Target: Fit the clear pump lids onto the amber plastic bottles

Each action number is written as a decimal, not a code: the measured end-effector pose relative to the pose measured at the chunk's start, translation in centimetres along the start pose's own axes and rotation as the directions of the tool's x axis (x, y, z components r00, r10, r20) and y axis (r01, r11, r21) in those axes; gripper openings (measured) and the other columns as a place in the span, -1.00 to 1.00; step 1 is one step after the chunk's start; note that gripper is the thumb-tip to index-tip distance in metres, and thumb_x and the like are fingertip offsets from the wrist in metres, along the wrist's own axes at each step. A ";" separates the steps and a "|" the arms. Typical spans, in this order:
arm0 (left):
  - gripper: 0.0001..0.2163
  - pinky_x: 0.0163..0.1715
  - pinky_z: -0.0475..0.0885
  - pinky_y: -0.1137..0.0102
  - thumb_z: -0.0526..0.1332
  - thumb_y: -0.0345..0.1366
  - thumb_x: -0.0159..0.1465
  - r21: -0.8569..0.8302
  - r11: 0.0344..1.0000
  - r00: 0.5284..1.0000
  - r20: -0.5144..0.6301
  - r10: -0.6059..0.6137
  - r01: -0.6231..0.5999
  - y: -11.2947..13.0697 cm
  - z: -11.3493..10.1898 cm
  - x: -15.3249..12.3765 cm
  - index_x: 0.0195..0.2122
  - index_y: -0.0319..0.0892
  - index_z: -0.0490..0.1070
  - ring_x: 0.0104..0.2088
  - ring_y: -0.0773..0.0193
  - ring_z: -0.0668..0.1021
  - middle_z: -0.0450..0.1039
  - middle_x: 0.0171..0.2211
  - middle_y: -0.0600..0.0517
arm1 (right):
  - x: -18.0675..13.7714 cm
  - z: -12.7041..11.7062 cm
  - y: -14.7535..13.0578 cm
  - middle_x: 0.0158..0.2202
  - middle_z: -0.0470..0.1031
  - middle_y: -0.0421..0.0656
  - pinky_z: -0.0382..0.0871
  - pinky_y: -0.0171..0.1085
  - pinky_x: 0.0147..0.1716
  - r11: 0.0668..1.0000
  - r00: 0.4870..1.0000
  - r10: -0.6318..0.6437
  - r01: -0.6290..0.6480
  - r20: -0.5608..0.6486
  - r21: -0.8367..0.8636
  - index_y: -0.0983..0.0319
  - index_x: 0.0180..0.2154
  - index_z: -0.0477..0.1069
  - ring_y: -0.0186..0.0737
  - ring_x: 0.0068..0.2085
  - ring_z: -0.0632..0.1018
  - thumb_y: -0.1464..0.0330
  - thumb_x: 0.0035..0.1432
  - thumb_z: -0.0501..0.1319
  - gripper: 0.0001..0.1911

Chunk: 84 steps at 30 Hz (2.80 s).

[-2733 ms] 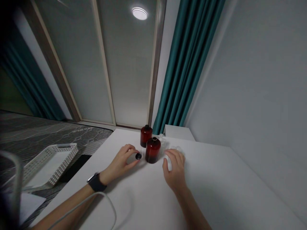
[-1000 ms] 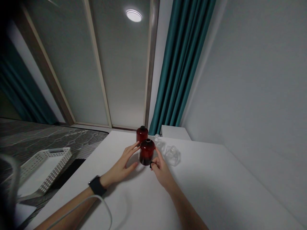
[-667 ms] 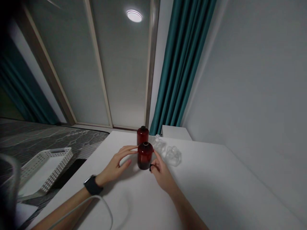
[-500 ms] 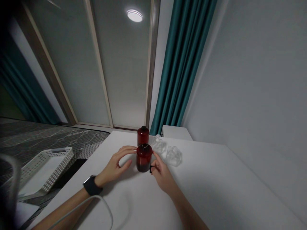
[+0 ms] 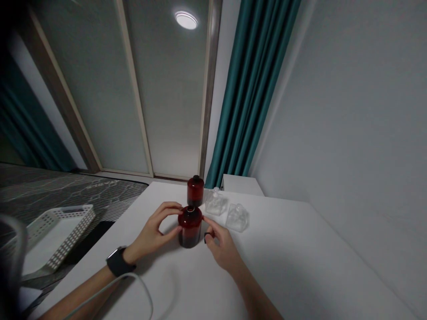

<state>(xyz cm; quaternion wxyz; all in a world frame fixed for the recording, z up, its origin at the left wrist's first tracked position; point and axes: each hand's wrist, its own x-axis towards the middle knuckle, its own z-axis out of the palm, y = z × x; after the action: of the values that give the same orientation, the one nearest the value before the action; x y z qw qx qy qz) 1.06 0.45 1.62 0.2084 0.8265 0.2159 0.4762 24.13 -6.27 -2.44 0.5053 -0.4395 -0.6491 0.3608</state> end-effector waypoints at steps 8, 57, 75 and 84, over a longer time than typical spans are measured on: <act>-0.69 0.07 0.44 0.10 0.29 -0.40 0.22 -0.072 0.997 0.995 0.092 0.024 -0.018 0.6 0.5 0.2 0.01 -0.11 0.40 0.04 0.07 0.51 0.47 0.02 -0.12 | 0.1 0.1 -0.1 -0.25 0.44 -0.14 0.39 -0.18 -0.14 0.984 0.942 -0.122 0.074 -0.312 -0.161 0.17 -0.01 0.34 -0.19 -0.24 0.49 0.39 0.18 0.22 -0.68; -0.49 0.07 0.41 0.10 0.21 -0.45 0.21 -0.042 0.996 0.989 0.123 0.086 -0.082 1.2 2.0 -0.5 0.17 -0.02 0.20 0.07 0.04 0.41 0.31 0.06 -0.10 | 1.2 4.0 -2.2 -0.07 0.42 -0.06 0.29 0.02 0.15 0.946 0.849 -0.323 0.283 -0.418 -0.155 0.13 -0.17 0.29 -0.08 0.09 0.45 0.46 0.21 0.19 -0.83; -0.49 0.09 0.39 0.09 0.21 -0.46 0.21 -0.052 0.996 0.989 0.124 0.085 -0.079 1.0 2.0 -0.7 0.18 -0.03 0.20 0.08 0.04 0.40 0.29 0.06 -0.11 | 0.8 4.0 -1.5 0.01 0.45 -0.06 0.27 0.06 0.21 0.968 0.883 -0.240 0.189 -0.403 -0.163 0.11 0.13 0.24 -0.07 0.11 0.47 0.38 0.25 0.19 -0.58; -0.49 0.08 0.40 0.09 0.21 -0.47 0.20 -0.049 0.996 0.990 0.117 0.084 -0.079 1.2 2.1 -0.7 0.17 -0.04 0.21 0.08 0.04 0.41 0.30 0.06 -0.11 | 0.9 4.0 -1.8 0.01 0.45 -0.08 0.20 0.06 0.25 0.973 0.889 -0.225 0.185 -0.399 -0.136 0.09 0.18 0.19 -0.09 0.11 0.46 0.39 0.26 0.19 -0.52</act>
<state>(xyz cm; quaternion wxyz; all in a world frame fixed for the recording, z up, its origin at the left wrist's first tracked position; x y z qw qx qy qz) 2.76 -1.23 0.88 0.2193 0.8568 0.1586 0.4389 19.80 -6.18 -1.45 0.6445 -0.4579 -0.5872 0.1735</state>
